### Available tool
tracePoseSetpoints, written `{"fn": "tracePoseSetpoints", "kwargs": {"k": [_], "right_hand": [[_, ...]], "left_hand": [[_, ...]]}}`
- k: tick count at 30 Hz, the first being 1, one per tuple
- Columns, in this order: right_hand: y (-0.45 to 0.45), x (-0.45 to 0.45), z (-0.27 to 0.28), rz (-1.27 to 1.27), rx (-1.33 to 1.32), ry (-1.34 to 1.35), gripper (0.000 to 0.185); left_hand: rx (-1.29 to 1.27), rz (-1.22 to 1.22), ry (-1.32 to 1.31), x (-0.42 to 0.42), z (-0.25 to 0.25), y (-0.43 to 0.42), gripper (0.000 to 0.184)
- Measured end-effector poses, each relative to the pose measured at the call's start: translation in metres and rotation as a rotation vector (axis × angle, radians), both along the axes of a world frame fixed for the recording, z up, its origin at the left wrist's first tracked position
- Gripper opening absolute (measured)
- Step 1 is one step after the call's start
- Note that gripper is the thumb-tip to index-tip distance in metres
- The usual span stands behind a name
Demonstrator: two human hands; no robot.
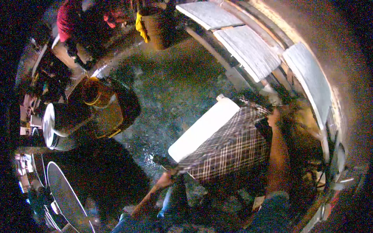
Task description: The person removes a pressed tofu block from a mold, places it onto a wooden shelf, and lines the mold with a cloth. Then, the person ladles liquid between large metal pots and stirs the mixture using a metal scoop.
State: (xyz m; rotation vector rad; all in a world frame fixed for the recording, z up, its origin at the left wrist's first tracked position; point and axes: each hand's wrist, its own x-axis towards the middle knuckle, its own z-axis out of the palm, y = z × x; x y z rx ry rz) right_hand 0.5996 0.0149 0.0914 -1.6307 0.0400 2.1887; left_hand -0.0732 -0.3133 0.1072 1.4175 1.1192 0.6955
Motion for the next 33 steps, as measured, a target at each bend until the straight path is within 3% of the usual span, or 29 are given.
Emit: {"fn": "tracePoseSetpoints", "kwargs": {"k": [1,3,4,5,6,7,13,19,21,25,29,31,33], "right_hand": [[-0.057,0.058,-0.024,-0.004,0.543,-0.223,0.054],[-0.124,0.126,0.008,0.119,0.34,0.272,0.04],[-0.167,0.136,0.045,0.131,0.448,0.047,0.04],[-0.219,0.137,0.078,0.22,0.61,-0.466,0.041],[-0.272,0.136,0.111,0.309,0.635,-0.814,0.041],[-0.315,0.138,0.141,0.331,0.635,-0.954,0.041],[-0.492,0.175,0.235,0.371,0.594,-1.479,0.043],[-0.541,0.154,0.23,0.32,0.595,-1.663,0.046],[-0.551,0.127,0.201,0.239,0.627,-1.621,0.047],[-0.579,0.033,0.088,-0.003,0.597,-1.321,0.05],[-0.604,-0.101,-0.022,-0.207,0.357,-0.97,0.052],[-0.615,-0.16,-0.057,-0.31,0.21,-0.843,0.054],[-0.606,-0.205,-0.065,-0.398,0.086,-0.768,0.055]], "left_hand": [[-0.012,-0.075,-0.146,0.023,0.009,-0.017,0.051],[0.139,-0.391,-0.058,0.079,0.016,-0.058,0.051],[0.044,-0.539,-0.132,0.112,0.025,-0.08,0.05],[-0.063,-0.69,-0.211,0.143,0.035,-0.103,0.049],[-0.103,-0.8,-0.267,0.173,0.045,-0.125,0.048],[-0.116,-0.883,-0.31,0.205,0.056,-0.149,0.048],[-0.269,-1.26,-0.474,0.373,0.106,-0.285,0.046],[-0.389,-1.401,-0.4,0.421,0.108,-0.335,0.044],[-0.42,-1.38,-0.356,0.418,0.095,-0.321,0.044],[-0.487,-1.193,-0.264,0.381,0.049,-0.259,0.043],[-0.517,-0.621,-0.168,0.295,-0.032,-0.139,0.043],[-0.247,-0.269,0.06,0.231,-0.042,-0.05,0.045],[-0.1,0.02,0.023,0.168,-0.087,0.044,0.061]]}}
